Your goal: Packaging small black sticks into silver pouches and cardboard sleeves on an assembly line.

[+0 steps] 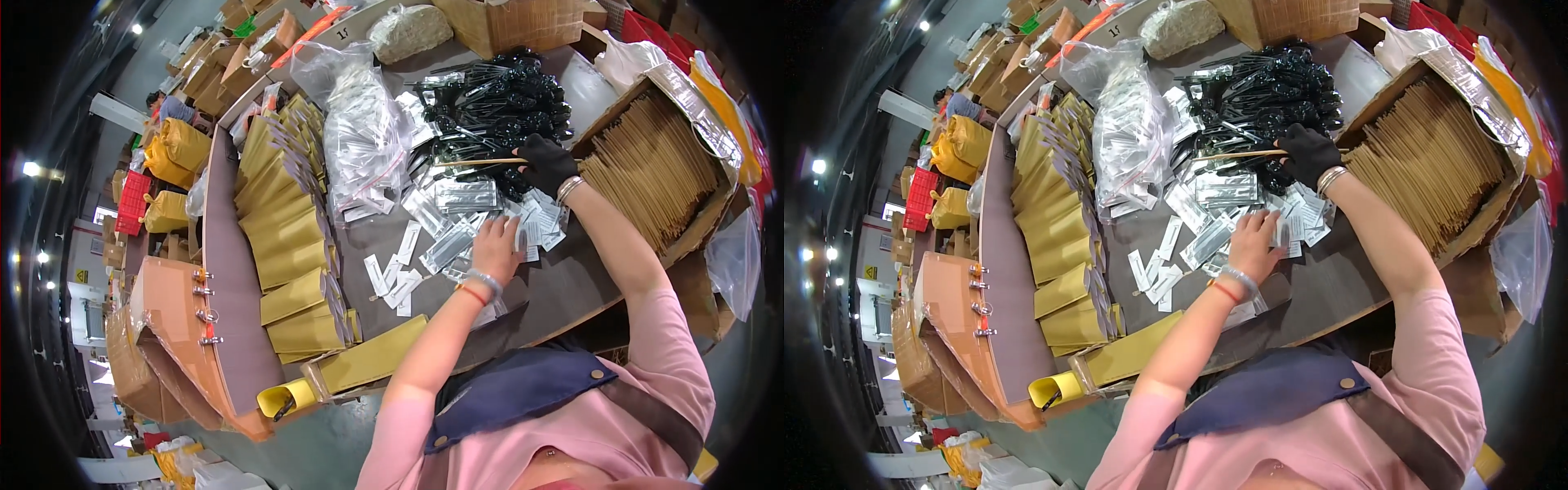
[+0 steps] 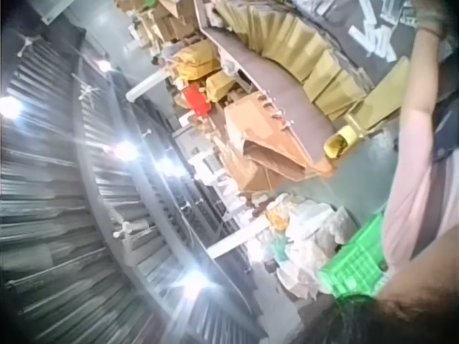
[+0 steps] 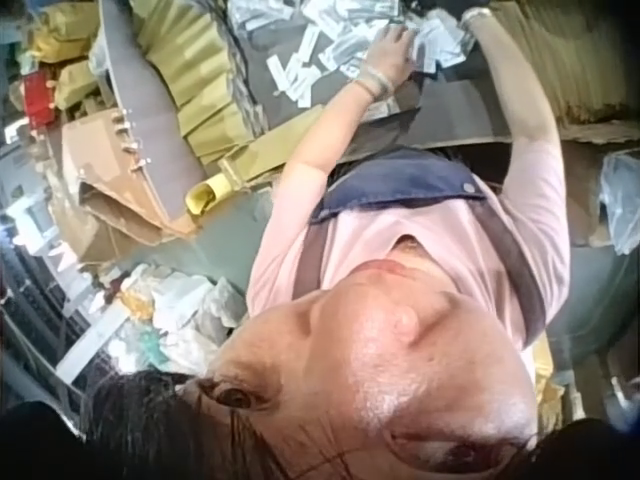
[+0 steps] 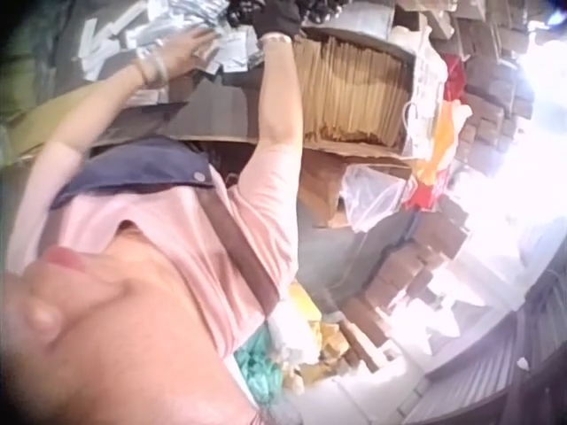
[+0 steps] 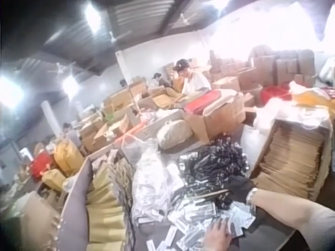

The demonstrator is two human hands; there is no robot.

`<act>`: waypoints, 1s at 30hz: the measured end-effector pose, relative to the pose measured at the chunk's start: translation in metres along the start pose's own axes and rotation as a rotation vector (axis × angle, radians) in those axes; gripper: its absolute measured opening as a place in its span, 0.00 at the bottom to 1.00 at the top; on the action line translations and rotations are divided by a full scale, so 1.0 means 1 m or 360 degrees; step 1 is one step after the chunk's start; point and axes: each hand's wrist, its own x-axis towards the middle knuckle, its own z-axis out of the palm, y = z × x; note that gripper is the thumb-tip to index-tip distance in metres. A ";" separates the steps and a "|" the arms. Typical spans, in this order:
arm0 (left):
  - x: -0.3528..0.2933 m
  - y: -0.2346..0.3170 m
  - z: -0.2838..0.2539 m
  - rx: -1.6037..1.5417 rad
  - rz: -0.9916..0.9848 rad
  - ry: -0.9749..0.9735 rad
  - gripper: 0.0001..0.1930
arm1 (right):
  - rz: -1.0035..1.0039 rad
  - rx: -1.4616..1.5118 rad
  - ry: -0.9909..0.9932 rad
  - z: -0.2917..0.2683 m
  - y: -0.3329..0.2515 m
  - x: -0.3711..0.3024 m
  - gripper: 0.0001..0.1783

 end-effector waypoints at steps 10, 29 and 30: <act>0.004 -0.010 0.009 0.0170 -0.0043 -0.0183 0.20 | -0.0174 -0.0037 -0.0005 -0.004 0.006 -0.010 0.18; -0.152 0.004 -0.083 0.0247 -0.0374 0.0186 0.16 | -0.0085 0.0521 0.0204 -0.024 0.014 -0.021 0.11; -0.160 0.009 -0.082 0.0306 -0.0282 0.0072 0.18 | -0.0092 0.0524 0.0194 -0.035 0.000 -0.025 0.11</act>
